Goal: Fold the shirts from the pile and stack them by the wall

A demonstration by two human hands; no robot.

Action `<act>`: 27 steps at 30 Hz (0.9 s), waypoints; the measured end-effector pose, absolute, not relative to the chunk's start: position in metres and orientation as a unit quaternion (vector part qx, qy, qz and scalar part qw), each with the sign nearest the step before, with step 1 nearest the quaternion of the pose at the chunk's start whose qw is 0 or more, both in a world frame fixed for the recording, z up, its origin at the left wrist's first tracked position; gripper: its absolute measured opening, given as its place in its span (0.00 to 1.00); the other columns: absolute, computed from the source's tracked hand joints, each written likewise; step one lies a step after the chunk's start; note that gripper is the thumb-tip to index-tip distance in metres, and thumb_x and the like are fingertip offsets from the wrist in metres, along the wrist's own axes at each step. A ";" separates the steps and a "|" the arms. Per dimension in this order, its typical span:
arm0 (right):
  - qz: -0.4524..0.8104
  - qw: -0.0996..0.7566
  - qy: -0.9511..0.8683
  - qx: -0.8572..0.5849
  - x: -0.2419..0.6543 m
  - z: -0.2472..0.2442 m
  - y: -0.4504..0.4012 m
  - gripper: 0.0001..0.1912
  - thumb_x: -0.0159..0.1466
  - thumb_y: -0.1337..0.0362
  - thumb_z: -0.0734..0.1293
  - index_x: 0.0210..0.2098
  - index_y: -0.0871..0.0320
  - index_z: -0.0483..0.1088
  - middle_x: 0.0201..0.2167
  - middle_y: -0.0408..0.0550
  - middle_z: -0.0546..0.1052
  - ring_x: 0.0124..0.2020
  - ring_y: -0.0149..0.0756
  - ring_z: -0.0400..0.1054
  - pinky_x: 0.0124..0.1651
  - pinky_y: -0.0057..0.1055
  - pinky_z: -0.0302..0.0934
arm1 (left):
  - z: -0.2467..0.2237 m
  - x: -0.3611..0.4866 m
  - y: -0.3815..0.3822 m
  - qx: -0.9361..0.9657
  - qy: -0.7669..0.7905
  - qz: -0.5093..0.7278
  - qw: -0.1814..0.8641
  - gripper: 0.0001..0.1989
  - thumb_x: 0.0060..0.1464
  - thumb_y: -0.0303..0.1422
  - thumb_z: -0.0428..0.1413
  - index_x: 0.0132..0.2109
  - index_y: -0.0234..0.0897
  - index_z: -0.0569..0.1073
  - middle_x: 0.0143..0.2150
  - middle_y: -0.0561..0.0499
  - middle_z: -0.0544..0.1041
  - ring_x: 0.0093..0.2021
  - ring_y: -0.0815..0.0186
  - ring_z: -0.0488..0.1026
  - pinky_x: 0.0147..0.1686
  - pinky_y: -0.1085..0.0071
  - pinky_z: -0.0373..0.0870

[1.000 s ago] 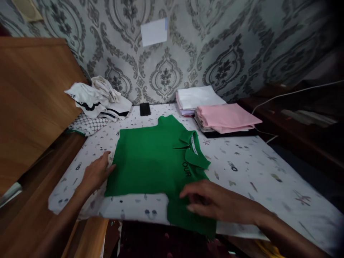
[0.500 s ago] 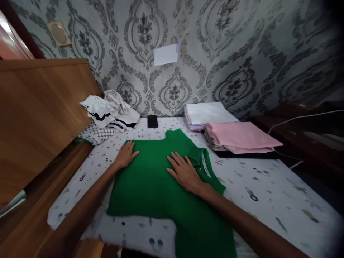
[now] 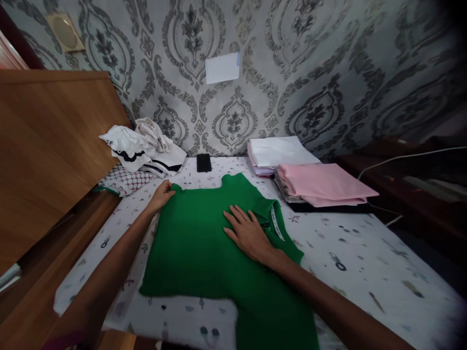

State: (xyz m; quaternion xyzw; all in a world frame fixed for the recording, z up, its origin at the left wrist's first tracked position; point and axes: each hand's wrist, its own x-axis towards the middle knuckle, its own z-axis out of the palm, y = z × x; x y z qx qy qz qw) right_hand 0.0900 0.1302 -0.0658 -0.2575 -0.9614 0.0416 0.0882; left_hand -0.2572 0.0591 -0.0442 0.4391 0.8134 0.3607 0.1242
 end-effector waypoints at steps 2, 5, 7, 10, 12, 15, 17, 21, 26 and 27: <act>0.041 0.087 -0.961 -0.259 0.089 -0.066 0.130 0.28 0.72 0.52 0.52 0.67 0.57 0.60 0.70 0.56 0.58 0.71 0.49 0.48 0.68 0.57 0.47 | -0.046 -0.253 0.057 0.436 0.802 0.383 0.142 0.17 0.51 0.31 0.56 0.48 0.41 0.63 0.31 0.57 0.73 0.27 0.68 0.71 0.30 0.72 0.67; 0.040 0.088 -0.960 -0.263 0.089 -0.068 0.130 0.28 0.72 0.52 0.53 0.67 0.57 0.60 0.70 0.56 0.58 0.71 0.49 0.48 0.68 0.57 0.47 | -0.044 -0.254 0.055 0.422 0.810 0.385 0.132 0.25 0.49 0.28 0.57 0.55 0.43 0.61 0.32 0.56 0.73 0.29 0.67 0.73 0.30 0.72 0.68; 0.040 0.091 -0.960 -0.263 0.089 -0.068 0.130 0.28 0.72 0.52 0.53 0.67 0.56 0.60 0.69 0.56 0.59 0.71 0.49 0.49 0.68 0.57 0.47 | -0.040 -0.257 0.053 0.412 0.825 0.372 0.106 0.25 0.48 0.27 0.57 0.54 0.42 0.63 0.32 0.55 0.73 0.32 0.65 0.73 0.34 0.70 0.69; 0.038 0.094 -0.960 -0.260 0.089 -0.066 0.129 0.28 0.72 0.53 0.53 0.67 0.56 0.61 0.69 0.56 0.59 0.71 0.49 0.49 0.68 0.56 0.48 | -0.031 -0.256 0.049 0.406 0.844 0.345 0.066 0.22 0.49 0.27 0.57 0.52 0.39 0.66 0.37 0.49 0.74 0.42 0.57 0.75 0.43 0.62 0.70; 0.036 0.091 -0.960 -0.261 0.089 -0.064 0.128 0.27 0.72 0.53 0.53 0.67 0.56 0.61 0.69 0.56 0.60 0.71 0.49 0.49 0.68 0.56 0.48 | -0.029 -0.243 0.044 0.419 0.850 0.319 0.031 0.22 0.50 0.27 0.57 0.54 0.38 0.67 0.48 0.42 0.75 0.54 0.50 0.71 0.52 0.55 0.67; 0.037 0.087 -0.960 -0.265 0.089 -0.062 0.127 0.27 0.72 0.53 0.53 0.67 0.56 0.61 0.69 0.55 0.60 0.71 0.49 0.49 0.68 0.56 0.48 | -0.037 -0.202 0.028 0.500 0.831 0.242 -0.016 0.24 0.58 0.32 0.53 0.61 0.35 0.63 0.64 0.35 0.65 0.66 0.48 0.60 0.61 0.50 0.60; 0.037 0.086 -0.960 -0.265 0.090 -0.062 0.127 0.27 0.72 0.53 0.53 0.67 0.56 0.61 0.69 0.56 0.59 0.71 0.49 0.49 0.68 0.57 0.48 | -0.050 -0.169 0.010 0.573 0.796 0.195 -0.011 0.27 0.64 0.39 0.48 0.66 0.33 0.59 0.70 0.34 0.59 0.70 0.51 0.55 0.64 0.53 0.58; 0.032 0.080 -0.961 -0.262 0.090 -0.063 0.127 0.28 0.73 0.53 0.52 0.67 0.57 0.61 0.70 0.56 0.58 0.71 0.49 0.49 0.68 0.57 0.49 | -0.070 -0.131 -0.035 0.647 0.756 0.100 0.003 0.31 0.66 0.49 0.41 0.70 0.40 0.56 0.73 0.42 0.54 0.73 0.54 0.48 0.68 0.52 0.53; 0.040 0.077 -0.960 -0.265 0.087 -0.059 0.126 0.27 0.72 0.55 0.54 0.66 0.59 0.61 0.69 0.59 0.59 0.71 0.51 0.49 0.68 0.57 0.48 | -0.062 -0.148 -0.083 0.593 0.804 0.055 -0.008 0.30 0.68 0.48 0.37 0.69 0.36 0.58 0.73 0.41 0.55 0.73 0.54 0.49 0.68 0.49 0.51; 0.046 0.074 -0.960 -0.267 0.087 -0.057 0.125 0.27 0.72 0.55 0.55 0.66 0.59 0.62 0.69 0.59 0.59 0.71 0.51 0.49 0.68 0.57 0.48 | -0.060 -0.153 -0.089 0.586 0.809 0.054 -0.009 0.30 0.68 0.47 0.37 0.69 0.36 0.58 0.73 0.41 0.55 0.73 0.55 0.49 0.68 0.48 0.51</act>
